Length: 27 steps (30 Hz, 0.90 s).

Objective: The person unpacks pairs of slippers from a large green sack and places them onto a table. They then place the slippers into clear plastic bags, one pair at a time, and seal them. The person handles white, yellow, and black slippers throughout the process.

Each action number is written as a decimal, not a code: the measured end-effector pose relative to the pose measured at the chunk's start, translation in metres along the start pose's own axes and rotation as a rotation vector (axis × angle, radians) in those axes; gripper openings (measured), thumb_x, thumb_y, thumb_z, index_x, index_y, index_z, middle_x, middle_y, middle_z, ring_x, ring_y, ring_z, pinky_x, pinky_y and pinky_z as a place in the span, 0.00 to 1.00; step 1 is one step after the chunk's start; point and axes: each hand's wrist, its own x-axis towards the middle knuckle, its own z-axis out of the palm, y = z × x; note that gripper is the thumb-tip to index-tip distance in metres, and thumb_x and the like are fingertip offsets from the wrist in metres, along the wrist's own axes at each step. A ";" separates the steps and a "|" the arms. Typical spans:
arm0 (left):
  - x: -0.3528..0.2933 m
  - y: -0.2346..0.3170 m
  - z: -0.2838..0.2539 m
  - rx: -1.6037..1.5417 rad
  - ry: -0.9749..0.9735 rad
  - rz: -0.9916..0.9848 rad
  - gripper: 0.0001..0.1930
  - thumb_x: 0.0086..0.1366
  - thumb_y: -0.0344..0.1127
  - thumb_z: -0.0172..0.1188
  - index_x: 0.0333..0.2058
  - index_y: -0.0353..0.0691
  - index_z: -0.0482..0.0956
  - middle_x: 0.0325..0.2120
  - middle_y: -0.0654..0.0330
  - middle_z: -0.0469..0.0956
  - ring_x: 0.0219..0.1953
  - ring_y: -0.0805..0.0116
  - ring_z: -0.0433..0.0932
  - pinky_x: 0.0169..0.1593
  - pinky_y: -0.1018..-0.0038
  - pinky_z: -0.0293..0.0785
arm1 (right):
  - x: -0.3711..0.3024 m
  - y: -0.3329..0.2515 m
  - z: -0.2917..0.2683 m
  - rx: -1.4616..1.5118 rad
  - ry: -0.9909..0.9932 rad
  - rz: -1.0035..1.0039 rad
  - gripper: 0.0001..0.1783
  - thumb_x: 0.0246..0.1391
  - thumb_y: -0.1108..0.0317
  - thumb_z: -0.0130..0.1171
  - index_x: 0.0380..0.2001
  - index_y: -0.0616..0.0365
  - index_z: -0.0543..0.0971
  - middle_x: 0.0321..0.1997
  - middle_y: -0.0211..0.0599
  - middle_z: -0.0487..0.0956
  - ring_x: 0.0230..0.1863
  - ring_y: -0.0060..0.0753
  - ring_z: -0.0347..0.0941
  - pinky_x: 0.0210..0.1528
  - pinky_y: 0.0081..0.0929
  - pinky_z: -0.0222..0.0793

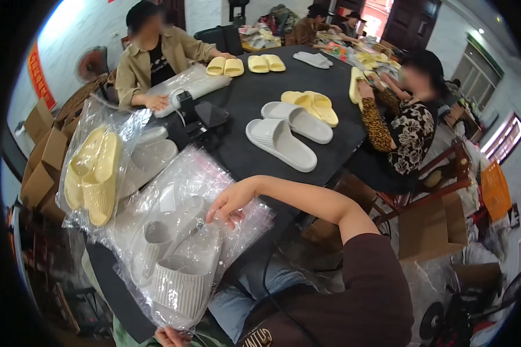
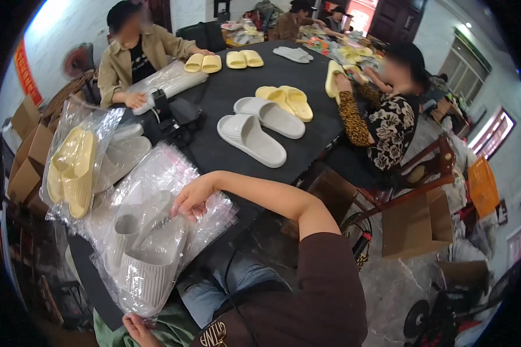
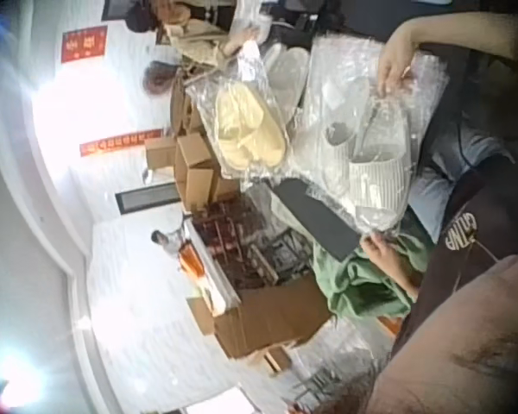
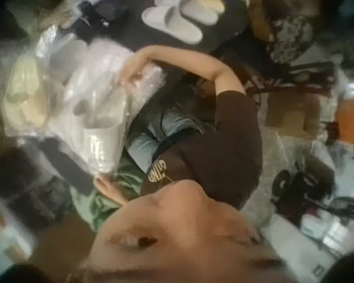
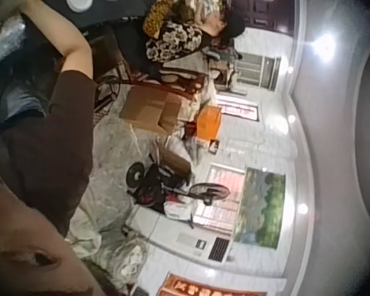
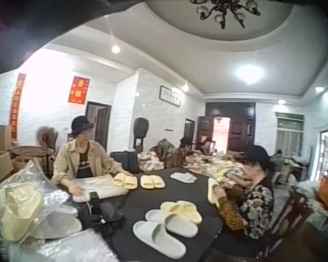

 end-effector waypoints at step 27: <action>0.060 -0.048 0.011 -0.053 0.030 -0.034 0.10 0.62 0.34 0.60 0.34 0.32 0.73 0.25 0.64 0.77 0.26 0.81 0.71 0.32 0.81 0.69 | 0.148 -0.041 0.065 -1.086 0.391 -0.346 0.26 0.43 0.57 0.61 0.44 0.65 0.76 0.50 0.49 0.75 0.59 0.52 0.62 0.64 0.41 0.53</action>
